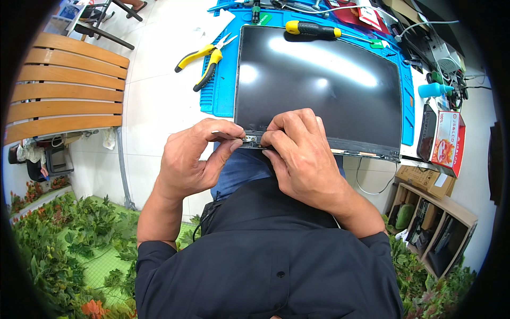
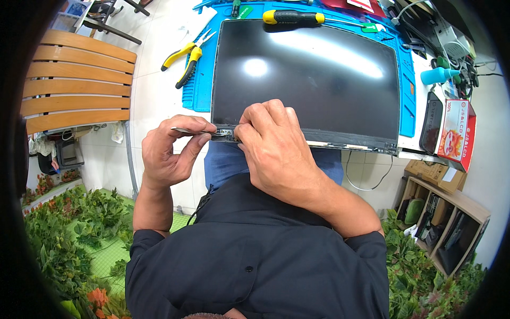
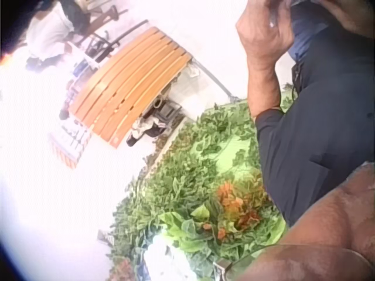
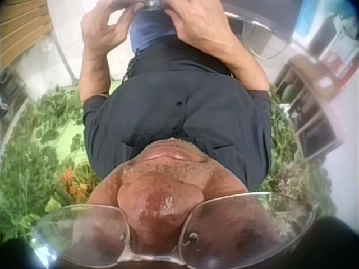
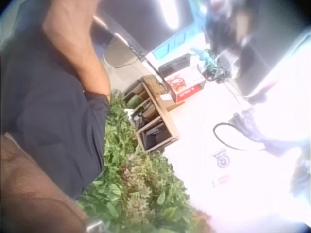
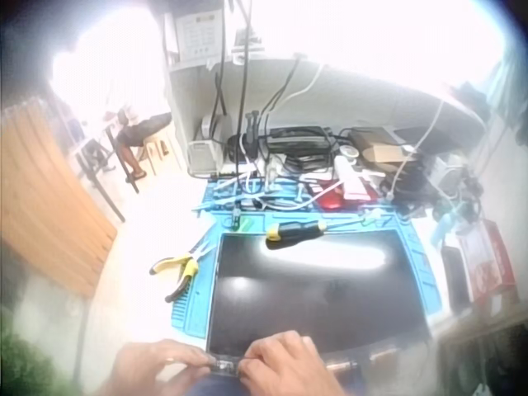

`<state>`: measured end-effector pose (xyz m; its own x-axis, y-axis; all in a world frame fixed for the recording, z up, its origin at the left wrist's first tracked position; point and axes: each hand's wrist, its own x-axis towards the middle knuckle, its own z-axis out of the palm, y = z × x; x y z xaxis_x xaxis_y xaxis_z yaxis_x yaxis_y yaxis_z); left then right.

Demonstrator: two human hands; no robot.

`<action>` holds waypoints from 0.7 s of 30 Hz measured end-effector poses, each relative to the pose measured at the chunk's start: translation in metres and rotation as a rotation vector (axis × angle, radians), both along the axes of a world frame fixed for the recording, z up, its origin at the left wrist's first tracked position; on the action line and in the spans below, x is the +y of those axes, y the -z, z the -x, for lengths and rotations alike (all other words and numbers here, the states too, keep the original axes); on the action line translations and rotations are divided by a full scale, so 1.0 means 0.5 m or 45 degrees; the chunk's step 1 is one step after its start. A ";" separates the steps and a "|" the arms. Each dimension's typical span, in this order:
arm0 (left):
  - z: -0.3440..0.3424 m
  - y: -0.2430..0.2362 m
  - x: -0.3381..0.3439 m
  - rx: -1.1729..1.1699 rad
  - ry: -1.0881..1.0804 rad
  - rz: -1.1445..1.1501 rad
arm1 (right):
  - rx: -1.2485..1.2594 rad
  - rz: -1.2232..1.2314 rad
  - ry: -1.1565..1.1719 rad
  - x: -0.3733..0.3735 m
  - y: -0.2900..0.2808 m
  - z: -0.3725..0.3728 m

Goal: The person applies a liquid from a small blue bottle to a connector, then uses a thin metal tool to pry and manipulate parts on the lower edge of a laptop screen panel.

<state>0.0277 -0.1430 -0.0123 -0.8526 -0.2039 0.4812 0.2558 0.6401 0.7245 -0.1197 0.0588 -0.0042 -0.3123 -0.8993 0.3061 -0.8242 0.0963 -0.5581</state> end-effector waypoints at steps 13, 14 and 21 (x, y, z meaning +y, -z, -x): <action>0.006 0.015 -0.007 0.012 0.043 -0.067 | 0.020 0.084 0.015 -0.002 0.015 -0.001; 0.007 0.015 -0.008 0.010 0.048 -0.066 | 0.022 0.094 0.019 -0.001 0.017 -0.001; 0.010 0.009 -0.016 -0.027 0.087 -0.096 | 0.033 0.119 0.069 0.000 0.022 -0.008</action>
<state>0.0228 -0.1511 -0.0169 -0.8754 -0.1797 0.4487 0.2815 0.5651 0.7755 -0.1155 0.0590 -0.0151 -0.3503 -0.8487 0.3963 -0.8335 0.0895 -0.5452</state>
